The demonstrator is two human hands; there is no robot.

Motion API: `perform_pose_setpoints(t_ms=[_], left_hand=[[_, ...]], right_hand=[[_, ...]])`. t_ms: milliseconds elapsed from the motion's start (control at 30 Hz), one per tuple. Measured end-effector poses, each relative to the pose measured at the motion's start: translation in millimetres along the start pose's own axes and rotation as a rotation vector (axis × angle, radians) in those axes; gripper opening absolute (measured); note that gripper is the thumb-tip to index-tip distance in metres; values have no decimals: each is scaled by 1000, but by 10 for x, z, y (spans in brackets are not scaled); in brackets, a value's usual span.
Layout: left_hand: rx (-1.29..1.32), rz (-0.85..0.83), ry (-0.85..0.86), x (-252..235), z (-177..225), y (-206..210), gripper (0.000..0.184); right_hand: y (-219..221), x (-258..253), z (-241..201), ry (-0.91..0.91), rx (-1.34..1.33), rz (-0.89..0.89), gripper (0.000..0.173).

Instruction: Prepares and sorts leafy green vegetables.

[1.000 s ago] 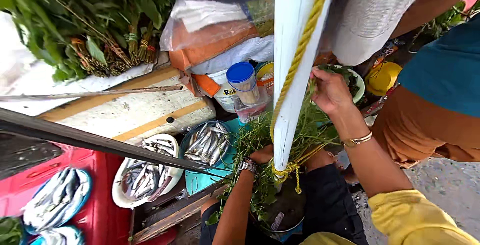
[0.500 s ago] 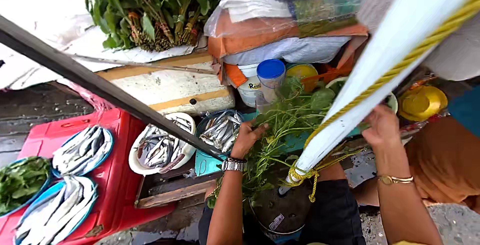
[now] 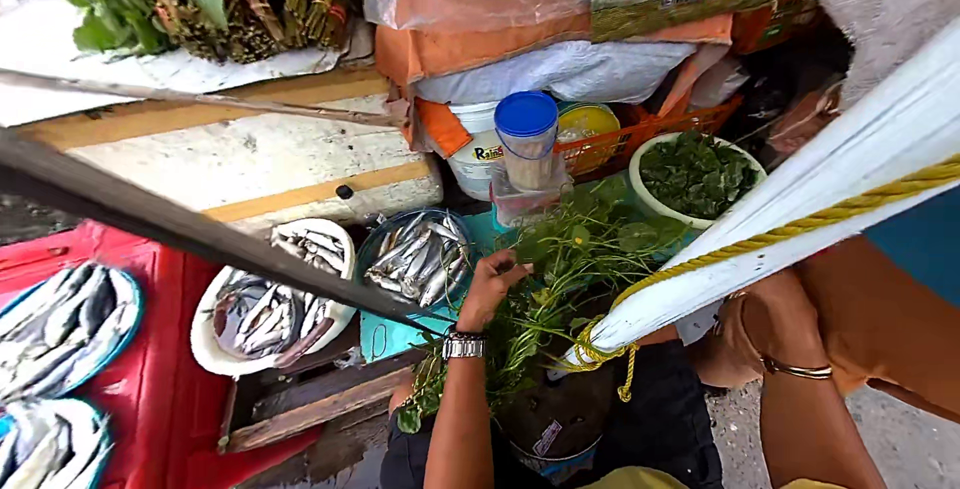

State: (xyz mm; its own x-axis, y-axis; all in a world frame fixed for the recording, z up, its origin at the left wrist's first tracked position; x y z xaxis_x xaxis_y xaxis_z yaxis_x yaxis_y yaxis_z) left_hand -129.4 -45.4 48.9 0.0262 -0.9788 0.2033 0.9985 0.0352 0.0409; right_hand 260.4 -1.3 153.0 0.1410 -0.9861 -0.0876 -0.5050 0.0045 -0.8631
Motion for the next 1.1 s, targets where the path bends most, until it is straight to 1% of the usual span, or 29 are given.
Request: perform_pose_setpoints(t_ms=[67,200,300,433,533,600,667,733,833,933,1100], left_hand=[[8,57,-13,-75,-28,-83,9],[59,184,-8,-173,-55,-201,7],[56,229,-18,-136,-11,-147,9],[28,195,-21,-113,-96,-80,10],[-77,167,-36,-49,-142,-53,11],[-102,163,-23,-33,-157,-39,10],[-110,194,-28,-42,-153,-2,11],[-128,182,-32,-17,-95,81,11],[-142,167,-17,6,-68,131,12],[-174,149,-2,-16,-62,141,13],[-157,143,23,-9,-80,180,15]], right_hand=[[3,44,-100,-36,-79,24,34],[120,22,-163,-90,-202,52,30],[165,-19,-223,-167,-266,104,23],[257,-24,-197,-271,-352,232,19],[320,-47,-217,-383,-382,338,16],[385,-104,-262,-471,-356,383,15],[481,-202,-325,-575,-298,396,16],[585,-322,-390,-675,-221,367,15],[764,-487,-465,-772,-120,212,15],[909,-560,-489,-765,-43,46,9],[989,-498,-517,-688,-72,-63,7]])
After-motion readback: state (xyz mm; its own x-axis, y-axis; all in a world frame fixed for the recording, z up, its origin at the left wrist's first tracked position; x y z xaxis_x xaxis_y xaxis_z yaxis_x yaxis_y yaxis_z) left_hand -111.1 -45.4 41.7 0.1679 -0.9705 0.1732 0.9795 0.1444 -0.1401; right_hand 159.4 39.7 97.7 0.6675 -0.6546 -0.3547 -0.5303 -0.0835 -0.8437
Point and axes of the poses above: each hand's wrist, its own x-axis away from the middle knuckle, its own y-axis out of the palm, z = x × y, the point moved 2 cm from there along -x, towards the middle knuckle, and after that the axes turned 13 degrees about -y, right-handed, at the moved point
